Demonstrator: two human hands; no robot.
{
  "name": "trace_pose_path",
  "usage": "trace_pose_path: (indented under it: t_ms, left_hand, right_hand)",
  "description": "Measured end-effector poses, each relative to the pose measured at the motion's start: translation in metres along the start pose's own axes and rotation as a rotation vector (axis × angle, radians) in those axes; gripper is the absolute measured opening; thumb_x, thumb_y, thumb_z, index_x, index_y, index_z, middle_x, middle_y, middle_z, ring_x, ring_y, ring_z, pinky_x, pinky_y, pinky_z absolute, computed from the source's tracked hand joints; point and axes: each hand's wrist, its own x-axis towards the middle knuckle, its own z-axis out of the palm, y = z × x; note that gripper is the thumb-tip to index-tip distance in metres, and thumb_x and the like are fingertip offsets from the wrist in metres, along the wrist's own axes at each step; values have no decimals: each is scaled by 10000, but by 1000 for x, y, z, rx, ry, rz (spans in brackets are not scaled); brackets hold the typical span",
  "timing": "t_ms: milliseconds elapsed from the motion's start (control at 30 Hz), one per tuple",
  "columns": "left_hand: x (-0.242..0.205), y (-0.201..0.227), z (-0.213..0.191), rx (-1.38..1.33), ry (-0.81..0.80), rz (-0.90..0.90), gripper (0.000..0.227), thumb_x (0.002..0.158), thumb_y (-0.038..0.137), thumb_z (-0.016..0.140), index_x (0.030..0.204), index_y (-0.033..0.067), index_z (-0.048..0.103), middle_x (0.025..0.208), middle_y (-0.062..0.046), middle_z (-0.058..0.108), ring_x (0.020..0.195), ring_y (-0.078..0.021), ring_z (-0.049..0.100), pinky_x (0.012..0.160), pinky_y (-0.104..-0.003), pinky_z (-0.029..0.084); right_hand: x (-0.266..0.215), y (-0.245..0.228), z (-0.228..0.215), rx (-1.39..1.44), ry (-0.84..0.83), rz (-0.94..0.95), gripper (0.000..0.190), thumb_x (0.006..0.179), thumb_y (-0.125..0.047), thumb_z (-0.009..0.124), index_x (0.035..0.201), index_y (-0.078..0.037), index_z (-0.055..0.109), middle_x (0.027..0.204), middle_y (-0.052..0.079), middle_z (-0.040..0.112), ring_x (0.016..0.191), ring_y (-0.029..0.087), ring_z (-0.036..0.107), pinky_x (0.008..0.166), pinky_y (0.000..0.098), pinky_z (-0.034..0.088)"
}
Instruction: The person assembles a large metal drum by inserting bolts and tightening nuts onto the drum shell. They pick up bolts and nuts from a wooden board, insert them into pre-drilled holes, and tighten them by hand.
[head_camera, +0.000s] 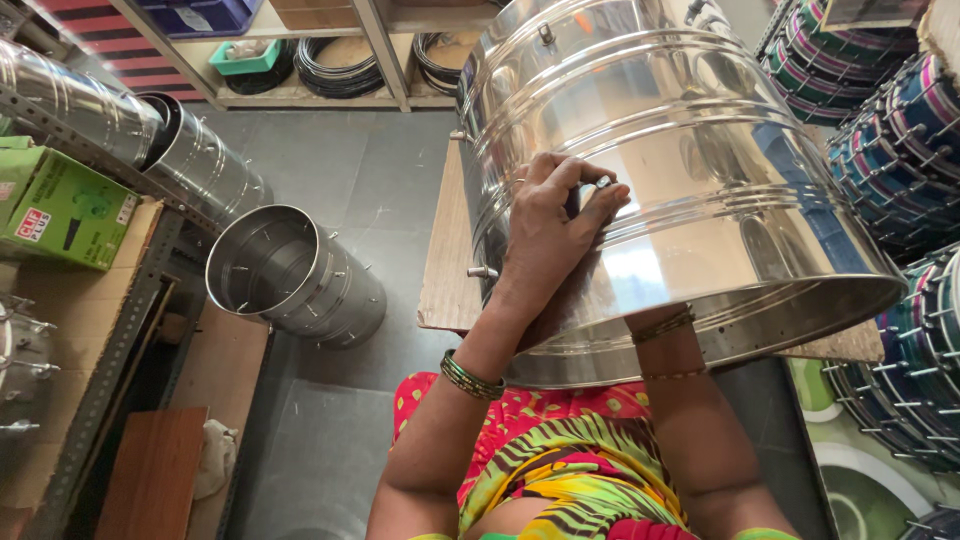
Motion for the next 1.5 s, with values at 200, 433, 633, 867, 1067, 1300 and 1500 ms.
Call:
trace_pose_path:
  t_ms: [200, 433, 633, 867, 1067, 1300, 1500]
  left_hand:
    - [-1, -2, -1, -8, -7, -24, 237, 868, 300, 826, 1003, 112, 773, 970, -63, 664, 854, -204, 631, 804, -346, 512]
    - [-2, -4, -1, -24, -13, -16, 237, 873, 299, 815, 1023, 120, 778, 989, -62, 665, 924, -207, 637, 857, -344, 507]
    - [-1, -3, -1, 16, 11, 54, 217, 887, 286, 814, 1013, 113, 778, 998, -60, 674, 964, -223, 631, 916, -371, 489]
    - [1, -2, -3, 16, -16, 6, 230, 870, 298, 822, 1002, 113, 781, 955, -54, 661, 906, -212, 614, 880, -356, 481]
    - [0, -2, -3, 23, -4, 29, 221, 874, 293, 824, 996, 115, 779, 955, -49, 662, 915, -219, 611, 893, -361, 471]
    - [1, -4, -3, 44, 7, 51, 202, 876, 287, 828, 985, 122, 781, 950, -45, 672, 918, -215, 620, 919, -371, 459]
    - [-1, -2, -2, 27, 1, 18, 210, 868, 291, 828, 982, 121, 783, 954, -49, 672, 916, -216, 623, 898, -365, 472]
  right_hand:
    - [-4, 3, -2, -14, 11, 3, 361, 1124, -284, 399, 1371, -38, 492, 1234, 92, 504, 1089, 172, 464, 942, 315, 395]
    - [-4, -2, -3, -11, 23, -14, 343, 1116, -276, 413, 1345, -40, 511, 1194, 84, 511, 1048, 164, 468, 907, 308, 398]
    - [-1, 1, 2, -36, 12, -4, 329, 1110, -270, 425, 1323, -41, 526, 1159, 78, 518, 1013, 158, 470, 877, 303, 401]
    - [2, -3, 2, -40, 15, -18, 312, 1103, -263, 439, 1297, -43, 544, 1119, 70, 526, 972, 150, 474, 842, 296, 404]
    - [0, 1, 6, -55, 16, -6, 298, 1096, -257, 451, 1275, -44, 560, 1084, 64, 533, 937, 144, 476, 812, 290, 407]
    - [0, 1, 12, -65, 13, -3, 282, 1089, -249, 466, 1249, -46, 578, 1043, 57, 541, 896, 136, 480, 776, 283, 410]
    - [-2, -2, 15, -69, 18, -6, 269, 1083, -243, 478, 1226, -47, 594, 1009, 50, 547, 861, 130, 482, 746, 277, 413]
